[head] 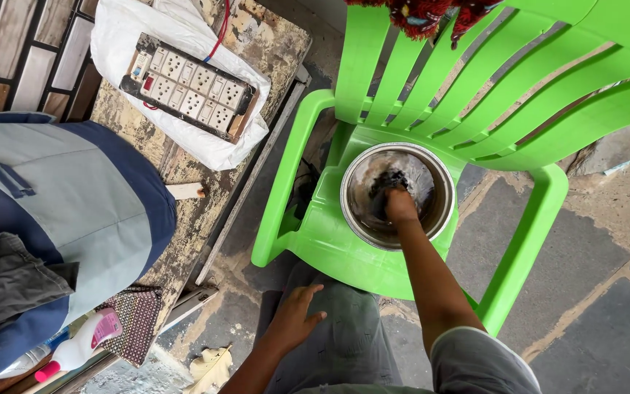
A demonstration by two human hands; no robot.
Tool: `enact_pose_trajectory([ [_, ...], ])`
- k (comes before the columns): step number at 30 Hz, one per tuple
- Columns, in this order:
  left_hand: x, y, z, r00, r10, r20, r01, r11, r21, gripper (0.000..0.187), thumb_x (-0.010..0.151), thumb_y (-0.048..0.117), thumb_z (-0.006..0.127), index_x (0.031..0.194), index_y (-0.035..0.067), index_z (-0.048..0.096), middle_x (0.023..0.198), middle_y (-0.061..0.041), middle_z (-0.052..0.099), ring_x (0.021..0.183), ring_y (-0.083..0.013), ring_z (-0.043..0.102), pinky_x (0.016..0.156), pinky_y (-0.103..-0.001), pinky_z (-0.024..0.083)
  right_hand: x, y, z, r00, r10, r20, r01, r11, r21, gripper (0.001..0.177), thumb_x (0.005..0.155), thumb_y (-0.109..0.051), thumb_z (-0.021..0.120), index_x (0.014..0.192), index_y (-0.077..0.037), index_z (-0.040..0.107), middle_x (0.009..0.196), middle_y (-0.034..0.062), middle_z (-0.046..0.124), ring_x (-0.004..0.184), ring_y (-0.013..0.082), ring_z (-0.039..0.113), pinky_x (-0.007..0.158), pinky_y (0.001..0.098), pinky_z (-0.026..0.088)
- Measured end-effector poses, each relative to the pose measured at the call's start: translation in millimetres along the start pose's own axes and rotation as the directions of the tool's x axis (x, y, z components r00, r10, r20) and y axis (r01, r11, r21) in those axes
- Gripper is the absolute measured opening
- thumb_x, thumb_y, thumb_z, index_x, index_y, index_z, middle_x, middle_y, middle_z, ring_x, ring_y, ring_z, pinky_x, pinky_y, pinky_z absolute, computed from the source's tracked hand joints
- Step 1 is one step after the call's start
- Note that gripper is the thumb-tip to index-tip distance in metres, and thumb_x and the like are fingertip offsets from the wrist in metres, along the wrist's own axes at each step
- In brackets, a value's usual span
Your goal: The person prepares a cleaning mixture by taking a black cloth, putting it in a container with water, and then gathering scrubbing tools.
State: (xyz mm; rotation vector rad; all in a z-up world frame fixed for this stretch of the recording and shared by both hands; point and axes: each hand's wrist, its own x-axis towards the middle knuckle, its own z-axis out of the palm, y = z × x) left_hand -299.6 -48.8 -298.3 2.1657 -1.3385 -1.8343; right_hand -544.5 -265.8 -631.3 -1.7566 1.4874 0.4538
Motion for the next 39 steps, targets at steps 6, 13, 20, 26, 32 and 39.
enact_pose_trajectory([
  [6,-12.2,9.9,0.5,0.998,0.044,0.036,-0.043,0.999,-0.009,0.057,0.091,0.026,0.073,0.142,0.016,0.051,0.138,-0.013,0.057,0.13,-0.0307,0.056,0.104,-0.042,0.049,-137.4,-45.9,-142.7,0.896,0.031,-0.443,0.234,0.816,0.529,0.028,0.083,0.0,0.074,0.11,-0.005,0.075,0.101,0.0189,0.077,0.088,0.0285,0.077,0.082,0.0377,0.059],
  [13,-11.1,28.2,-4.6,0.996,0.071,0.046,-0.071,0.997,0.009,0.054,0.091,0.027,0.072,0.14,0.017,0.053,0.136,-0.012,0.059,0.125,-0.0301,0.061,0.102,-0.042,0.05,-154.2,-42.2,-98.6,0.791,0.013,-0.612,0.343,0.819,0.46,0.029,0.087,0.004,0.069,0.113,-0.006,0.077,0.116,0.0167,0.074,0.102,0.0292,0.073,0.089,0.0375,0.058],
  [20,-3.3,26.8,-1.2,0.986,0.169,0.013,-0.168,0.985,-0.029,0.052,0.091,0.025,0.073,0.138,0.013,0.054,0.137,-0.013,0.06,0.125,-0.0318,0.06,0.102,-0.043,0.049,-99.6,10.5,-1.7,0.827,-0.131,-0.547,0.208,0.975,0.08,0.041,0.081,0.001,0.066,0.121,-0.004,0.072,0.126,0.0199,0.069,0.118,0.0424,0.065,0.096,0.0503,0.051],
  [26,-8.0,46.8,-8.0,0.992,0.112,0.065,-0.112,0.994,-0.002,0.052,0.093,0.027,0.07,0.14,0.015,0.052,0.138,-0.013,0.058,0.126,-0.0314,0.059,0.103,-0.044,0.049,-119.7,9.2,-7.4,0.978,-0.012,-0.208,0.032,0.995,0.094,0.041,0.097,-0.012,0.062,0.138,-0.017,0.064,0.145,0.0121,0.059,0.138,0.0325,0.048,0.114,0.0511,0.039],
  [32,0.6,38.0,2.2,0.988,0.137,0.072,-0.139,0.99,0.021,0.053,0.093,0.028,0.07,0.141,0.014,0.052,0.141,-0.013,0.056,0.13,-0.0325,0.056,0.106,-0.045,0.047,-141.1,25.3,5.1,0.604,0.598,-0.527,-0.009,0.667,0.745,0.062,0.075,-0.009,0.084,0.131,-0.009,0.056,0.115,0.0213,0.059,0.104,0.0375,0.055,0.089,0.0473,0.047],
  [39,16.4,21.1,21.1,0.975,0.215,0.054,-0.213,0.976,-0.037,0.053,0.092,0.027,0.072,0.14,0.012,0.053,0.139,-0.016,0.059,0.131,-0.0328,0.057,0.108,-0.043,0.046,-152.0,-9.0,0.2,0.867,0.306,0.393,-0.35,-0.187,0.918,0.035,0.092,-0.028,0.067,0.115,-0.004,0.056,0.097,0.0137,0.071,0.071,0.027,0.072,0.061,0.0341,0.062],
])
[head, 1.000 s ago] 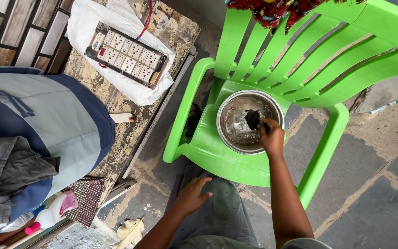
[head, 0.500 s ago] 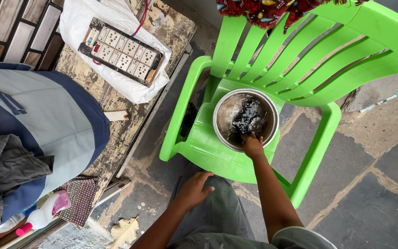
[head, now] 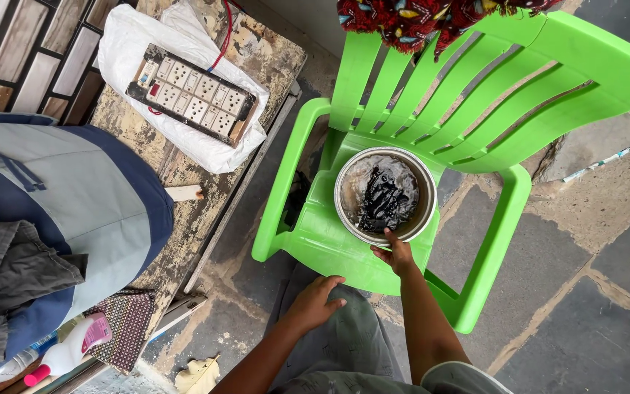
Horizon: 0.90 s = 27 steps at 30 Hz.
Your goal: The person prepares a cleaning mixture by taking a black cloth, putting it in a container with water, and then gathering scrubbing tools.
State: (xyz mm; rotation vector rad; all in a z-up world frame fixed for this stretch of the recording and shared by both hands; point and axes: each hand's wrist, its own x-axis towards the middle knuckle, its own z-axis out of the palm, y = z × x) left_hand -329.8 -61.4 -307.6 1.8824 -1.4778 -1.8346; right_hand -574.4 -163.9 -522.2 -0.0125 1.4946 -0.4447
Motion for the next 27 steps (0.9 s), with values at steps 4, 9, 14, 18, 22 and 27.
enact_pose_trajectory([
  [4,22.5,-26.8,12.5,1.0,-0.004,0.011,0.005,1.0,-0.014,0.055,0.093,0.027,0.072,0.141,0.012,0.052,0.137,-0.017,0.06,0.13,-0.0317,0.058,0.106,-0.043,0.047,82.6,45.3,-30.8,0.989,-0.14,0.043,0.126,0.963,0.239,0.022,0.089,-0.007,0.064,0.107,0.004,0.059,0.097,0.0158,0.071,0.077,0.0247,0.075,0.068,0.0345,0.067],
  [9,77.5,-78.4,20.5,0.988,-0.008,-0.157,-0.015,0.989,-0.147,0.068,0.092,0.032,0.072,0.15,0.012,0.042,0.14,-0.016,0.059,0.125,-0.0332,0.061,0.104,-0.043,0.049,69.5,60.3,-45.4,0.973,-0.225,-0.058,0.232,0.947,0.221,0.016,0.09,-0.003,0.063,0.103,0.007,0.061,0.086,0.0128,0.068,0.067,0.023,0.067,0.057,0.0344,0.06],
  [14,124.0,-91.9,6.1,0.934,0.064,-0.351,-0.063,0.998,0.015,0.079,0.09,0.037,0.075,0.153,0.009,0.036,0.144,-0.018,0.058,0.131,-0.0381,0.057,0.109,-0.045,0.045,8.7,83.6,-65.5,0.975,-0.204,-0.088,0.214,0.969,0.124,0.017,0.091,-0.003,0.063,0.102,0.01,0.059,0.084,0.014,0.067,0.067,0.0237,0.067,0.06,0.0353,0.062],
  [18,141.1,-108.3,15.6,0.939,-0.03,-0.342,0.069,0.992,0.102,0.093,0.088,0.043,0.077,0.158,0.007,0.025,0.155,-0.021,0.043,0.139,-0.0403,0.044,0.11,-0.047,0.04,-46.0,115.6,-85.8,0.982,-0.159,-0.103,0.156,0.987,-0.036,0.02,0.092,-0.004,0.061,0.106,0.009,0.059,0.083,0.0147,0.067,0.064,0.0209,0.064,0.057,0.0333,0.058],
  [22,132.6,-168.2,53.7,0.965,0.002,-0.262,0.011,0.999,0.049,0.095,0.09,0.044,0.077,0.159,0.007,0.023,0.153,-0.021,0.043,0.139,-0.0375,0.044,0.111,-0.044,0.039,-108.4,169.8,-122.7,0.983,-0.135,-0.128,0.127,0.99,-0.068,0.02,0.089,-0.004,0.061,0.106,0.008,0.062,0.082,0.0151,0.068,0.063,0.0216,0.065,0.054,0.0349,0.057],
  [27,44.5,-160.1,74.2,0.965,-0.238,0.11,0.262,0.873,-0.411,0.043,0.091,0.027,0.073,0.13,0.014,0.062,0.081,-0.001,0.06,0.063,-0.0118,0.054,0.054,-0.029,0.047,-167.1,249.2,-173.1,0.991,-0.039,-0.128,0.022,0.992,-0.127,0.024,0.086,-0.01,0.062,0.104,0.006,0.067,0.08,0.0162,0.071,0.065,0.0247,0.069,0.057,0.0382,0.06],
])
